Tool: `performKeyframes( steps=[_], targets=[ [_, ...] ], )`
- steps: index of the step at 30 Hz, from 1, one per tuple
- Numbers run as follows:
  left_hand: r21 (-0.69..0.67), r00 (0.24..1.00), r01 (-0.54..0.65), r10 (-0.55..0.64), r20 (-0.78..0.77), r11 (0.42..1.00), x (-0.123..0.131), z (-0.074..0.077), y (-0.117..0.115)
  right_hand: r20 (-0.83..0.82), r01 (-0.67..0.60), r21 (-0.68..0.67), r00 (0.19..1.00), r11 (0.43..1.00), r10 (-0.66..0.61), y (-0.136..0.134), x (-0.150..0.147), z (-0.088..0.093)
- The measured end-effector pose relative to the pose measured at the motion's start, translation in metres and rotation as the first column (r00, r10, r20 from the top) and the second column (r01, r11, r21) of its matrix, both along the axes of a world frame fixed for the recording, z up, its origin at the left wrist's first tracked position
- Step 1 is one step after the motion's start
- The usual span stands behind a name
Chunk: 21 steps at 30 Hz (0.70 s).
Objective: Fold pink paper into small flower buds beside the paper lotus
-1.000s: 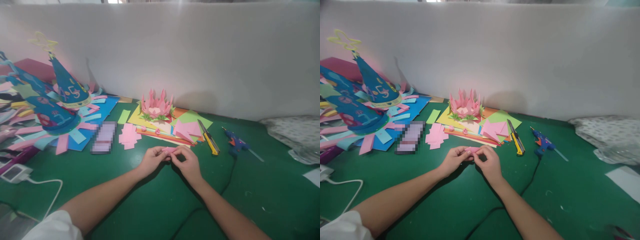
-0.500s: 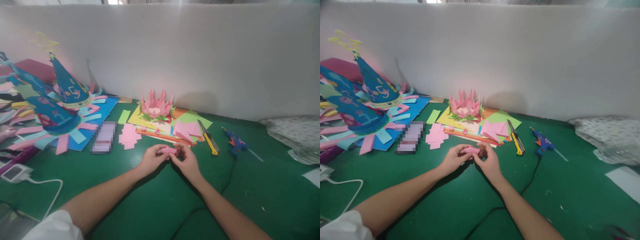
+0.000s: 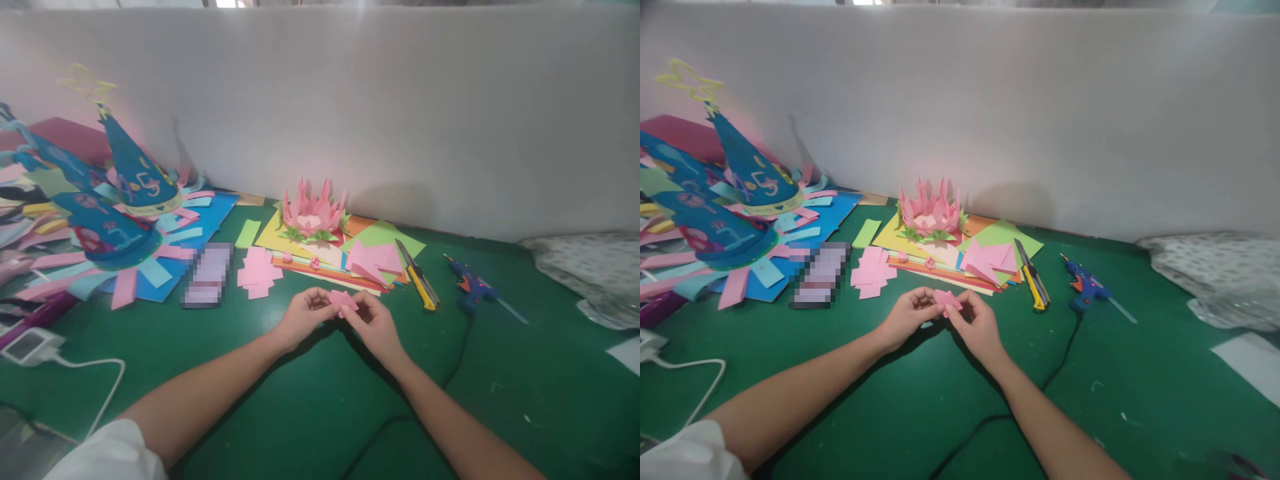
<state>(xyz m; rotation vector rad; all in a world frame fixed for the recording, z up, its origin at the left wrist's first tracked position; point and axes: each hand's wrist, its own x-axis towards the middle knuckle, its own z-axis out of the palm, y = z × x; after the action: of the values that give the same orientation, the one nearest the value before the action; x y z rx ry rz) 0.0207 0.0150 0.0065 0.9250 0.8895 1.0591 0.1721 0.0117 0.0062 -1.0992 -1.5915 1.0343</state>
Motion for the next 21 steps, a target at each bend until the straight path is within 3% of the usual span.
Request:
performKeyframes(
  steps=[3,8,16,21],
  targets=[
    [0.037,0.999,-0.038,0.039,-0.032,0.999,0.000,0.003,-0.001,-0.008,-0.042,0.013,0.999,0.999,0.042,-0.002,-0.002,0.000],
    [0.078,0.995,-0.010,0.018,-0.100,0.997,0.000,0.007,-0.002,-0.040,0.008,0.009,0.999,1.000,-0.008,-0.002,-0.003,-0.004],
    [0.075,0.987,-0.040,0.051,-0.153,0.996,0.000,0.000,0.000,-0.134,0.056,-0.126,0.988,0.991,-0.072,0.004,-0.002,-0.005],
    [0.081,0.985,-0.046,0.059,-0.165,0.996,0.001,-0.005,-0.001,-0.071,0.099,-0.137,0.992,0.986,-0.109,0.003,-0.001,0.001]
  ],
)
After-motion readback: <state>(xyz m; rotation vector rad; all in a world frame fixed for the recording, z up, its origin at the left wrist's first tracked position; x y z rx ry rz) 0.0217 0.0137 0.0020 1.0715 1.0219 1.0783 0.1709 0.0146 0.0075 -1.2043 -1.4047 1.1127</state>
